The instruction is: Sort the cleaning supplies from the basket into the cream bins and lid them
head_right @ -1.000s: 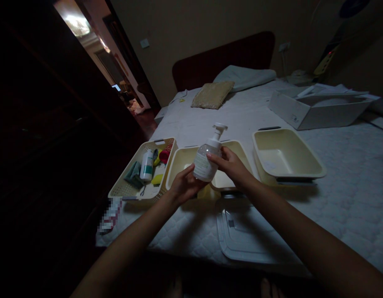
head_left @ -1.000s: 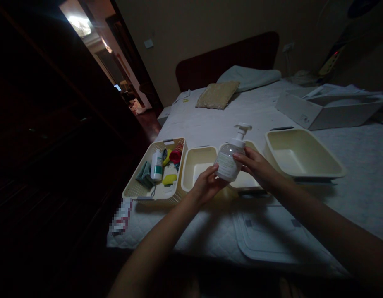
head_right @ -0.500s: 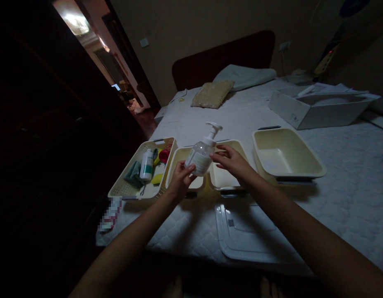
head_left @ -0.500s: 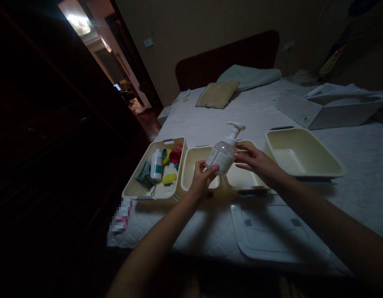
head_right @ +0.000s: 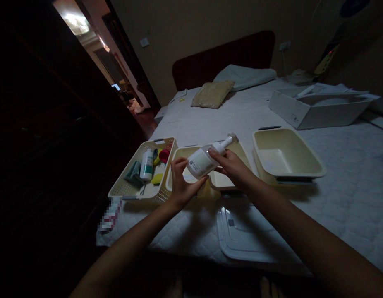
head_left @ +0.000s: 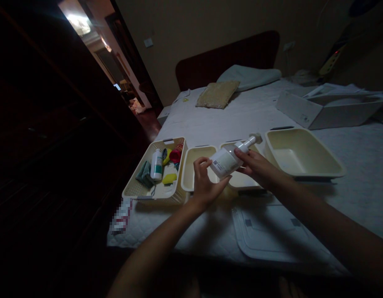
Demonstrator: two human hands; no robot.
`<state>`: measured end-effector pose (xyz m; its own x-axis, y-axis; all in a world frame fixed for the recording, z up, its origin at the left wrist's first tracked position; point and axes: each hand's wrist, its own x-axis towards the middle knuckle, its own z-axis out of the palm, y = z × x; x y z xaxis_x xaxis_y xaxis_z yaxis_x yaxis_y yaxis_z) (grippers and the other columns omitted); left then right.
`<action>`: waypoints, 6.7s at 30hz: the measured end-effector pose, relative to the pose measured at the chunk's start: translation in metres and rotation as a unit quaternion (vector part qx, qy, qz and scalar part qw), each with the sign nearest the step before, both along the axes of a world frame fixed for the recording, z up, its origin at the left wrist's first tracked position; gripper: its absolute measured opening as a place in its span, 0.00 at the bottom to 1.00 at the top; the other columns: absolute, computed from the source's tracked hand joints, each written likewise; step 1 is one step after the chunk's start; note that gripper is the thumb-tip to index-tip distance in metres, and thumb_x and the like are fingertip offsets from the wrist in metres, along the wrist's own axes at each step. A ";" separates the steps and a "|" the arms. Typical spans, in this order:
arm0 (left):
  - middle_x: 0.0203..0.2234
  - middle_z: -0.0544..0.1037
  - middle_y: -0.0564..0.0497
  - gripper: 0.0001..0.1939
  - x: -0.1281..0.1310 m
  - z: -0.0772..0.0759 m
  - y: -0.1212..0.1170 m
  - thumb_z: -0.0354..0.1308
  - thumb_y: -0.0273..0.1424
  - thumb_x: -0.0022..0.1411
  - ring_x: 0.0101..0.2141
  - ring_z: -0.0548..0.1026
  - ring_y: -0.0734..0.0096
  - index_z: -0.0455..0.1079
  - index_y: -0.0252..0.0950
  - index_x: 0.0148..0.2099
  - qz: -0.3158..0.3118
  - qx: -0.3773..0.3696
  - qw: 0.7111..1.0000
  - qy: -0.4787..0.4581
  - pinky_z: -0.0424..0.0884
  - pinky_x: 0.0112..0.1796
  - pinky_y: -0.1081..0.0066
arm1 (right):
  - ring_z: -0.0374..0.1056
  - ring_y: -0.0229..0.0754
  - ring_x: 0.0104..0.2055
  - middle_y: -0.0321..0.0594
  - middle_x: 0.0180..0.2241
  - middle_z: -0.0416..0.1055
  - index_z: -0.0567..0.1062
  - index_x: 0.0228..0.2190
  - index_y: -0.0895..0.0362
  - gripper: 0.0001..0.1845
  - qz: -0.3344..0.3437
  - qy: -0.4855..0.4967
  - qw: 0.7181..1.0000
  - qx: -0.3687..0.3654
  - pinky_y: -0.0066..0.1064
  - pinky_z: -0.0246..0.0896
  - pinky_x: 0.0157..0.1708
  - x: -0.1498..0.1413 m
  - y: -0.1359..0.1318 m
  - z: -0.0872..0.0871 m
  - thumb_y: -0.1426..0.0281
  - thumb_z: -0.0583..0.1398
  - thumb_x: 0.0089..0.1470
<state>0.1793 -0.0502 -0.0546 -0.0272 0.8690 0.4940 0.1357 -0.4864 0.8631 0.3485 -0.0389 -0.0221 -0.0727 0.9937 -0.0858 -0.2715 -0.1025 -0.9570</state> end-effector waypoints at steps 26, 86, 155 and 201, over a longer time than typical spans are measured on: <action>0.40 0.67 0.50 0.19 0.003 0.000 0.004 0.68 0.34 0.47 0.45 0.67 0.66 0.65 0.38 0.40 -0.070 -0.125 0.987 -0.073 0.65 0.47 0.67 | 0.71 0.51 0.48 0.45 0.44 0.76 0.73 0.39 0.55 0.29 -0.081 -0.055 0.995 0.012 0.44 0.64 0.49 0.007 0.000 0.004 0.58 0.72 0.33; 0.36 0.73 0.53 0.24 0.004 0.003 0.012 0.71 0.37 0.41 0.37 0.73 0.72 0.66 0.36 0.39 -0.164 -0.284 0.915 -0.234 0.67 0.42 0.69 | 0.70 0.49 0.47 0.42 0.41 0.75 0.75 0.34 0.55 0.22 -0.007 -0.022 1.000 0.001 0.43 0.66 0.48 0.012 0.004 -0.002 0.55 0.68 0.40; 0.40 0.76 0.46 0.26 0.121 -0.008 0.055 0.72 0.40 0.40 0.40 0.74 0.65 0.71 0.34 0.40 -0.271 -0.276 0.917 -0.099 0.67 0.48 0.61 | 0.72 0.48 0.42 0.42 0.38 0.75 0.73 0.41 0.56 0.31 -0.137 -0.156 0.975 0.072 0.44 0.67 0.46 0.120 0.015 -0.002 0.58 0.71 0.34; 0.32 0.79 0.46 0.09 0.208 -0.041 0.008 0.51 0.27 0.65 0.38 0.74 0.62 0.72 0.31 0.40 -0.327 0.173 0.665 0.649 0.66 0.42 0.65 | 0.72 0.45 0.35 0.45 0.38 0.75 0.70 0.48 0.60 0.35 -0.154 -0.454 0.873 -0.086 0.36 0.68 0.35 0.237 0.029 -0.059 0.61 0.70 0.38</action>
